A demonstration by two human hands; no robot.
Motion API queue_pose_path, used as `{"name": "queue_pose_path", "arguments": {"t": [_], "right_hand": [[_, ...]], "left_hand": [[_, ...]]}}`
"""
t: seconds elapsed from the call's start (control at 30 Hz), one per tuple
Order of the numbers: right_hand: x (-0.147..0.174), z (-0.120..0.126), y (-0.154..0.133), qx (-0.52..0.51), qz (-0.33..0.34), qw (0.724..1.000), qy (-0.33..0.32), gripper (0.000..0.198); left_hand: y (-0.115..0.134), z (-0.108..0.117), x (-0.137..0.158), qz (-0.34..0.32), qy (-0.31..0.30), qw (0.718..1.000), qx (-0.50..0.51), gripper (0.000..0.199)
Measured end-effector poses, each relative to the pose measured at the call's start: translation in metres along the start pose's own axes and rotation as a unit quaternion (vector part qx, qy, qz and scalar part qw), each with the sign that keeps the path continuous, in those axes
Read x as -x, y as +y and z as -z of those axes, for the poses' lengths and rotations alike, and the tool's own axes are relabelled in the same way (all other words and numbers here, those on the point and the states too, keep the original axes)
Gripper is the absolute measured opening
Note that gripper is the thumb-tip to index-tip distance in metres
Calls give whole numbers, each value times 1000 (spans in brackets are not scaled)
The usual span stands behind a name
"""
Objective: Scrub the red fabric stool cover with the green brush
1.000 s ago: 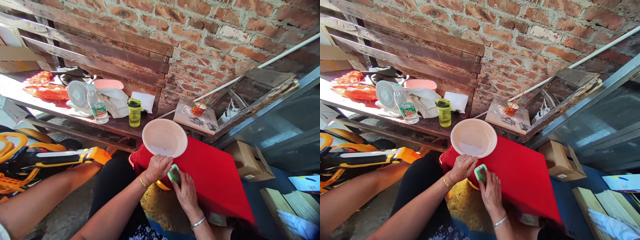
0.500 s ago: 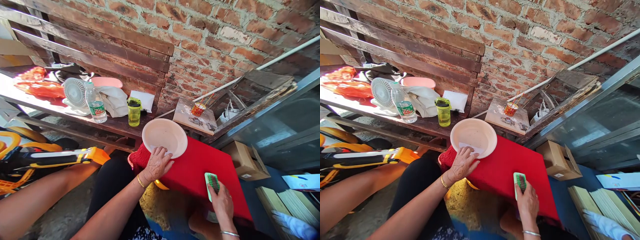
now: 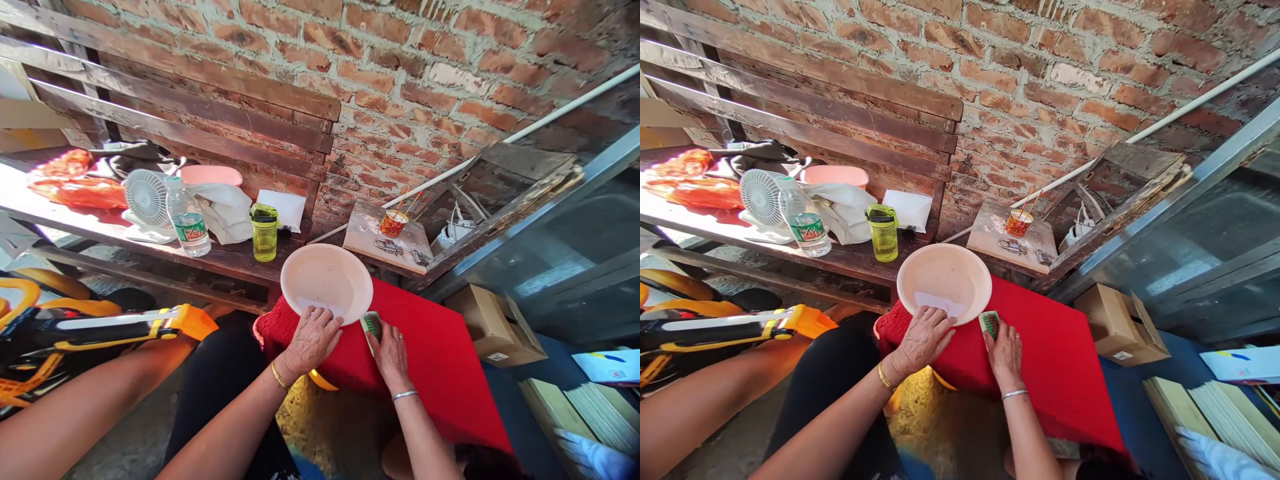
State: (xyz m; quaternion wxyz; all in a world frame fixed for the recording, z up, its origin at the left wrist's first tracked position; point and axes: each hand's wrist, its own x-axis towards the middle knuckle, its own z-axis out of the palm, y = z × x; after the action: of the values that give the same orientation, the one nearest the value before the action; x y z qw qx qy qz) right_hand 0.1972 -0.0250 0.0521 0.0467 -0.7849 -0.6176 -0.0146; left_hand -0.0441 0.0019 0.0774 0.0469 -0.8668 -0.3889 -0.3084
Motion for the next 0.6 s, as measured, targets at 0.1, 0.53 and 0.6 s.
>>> {"name": "queue_pose_path", "arguments": {"t": [0.1,0.53,0.6], "right_hand": [[0,8,44,26,-72,997,6,51],[58,-23,44,-129,45,989,65,56],[60,-29,7,-145,118,980,60,53]], "left_hand": [[1,1,-1,2,-6,1000,-4,19],[0,-2,-3,3,-5,1000,-12,14],[0,-3,-2,0,2,1000,-13,13]]}}
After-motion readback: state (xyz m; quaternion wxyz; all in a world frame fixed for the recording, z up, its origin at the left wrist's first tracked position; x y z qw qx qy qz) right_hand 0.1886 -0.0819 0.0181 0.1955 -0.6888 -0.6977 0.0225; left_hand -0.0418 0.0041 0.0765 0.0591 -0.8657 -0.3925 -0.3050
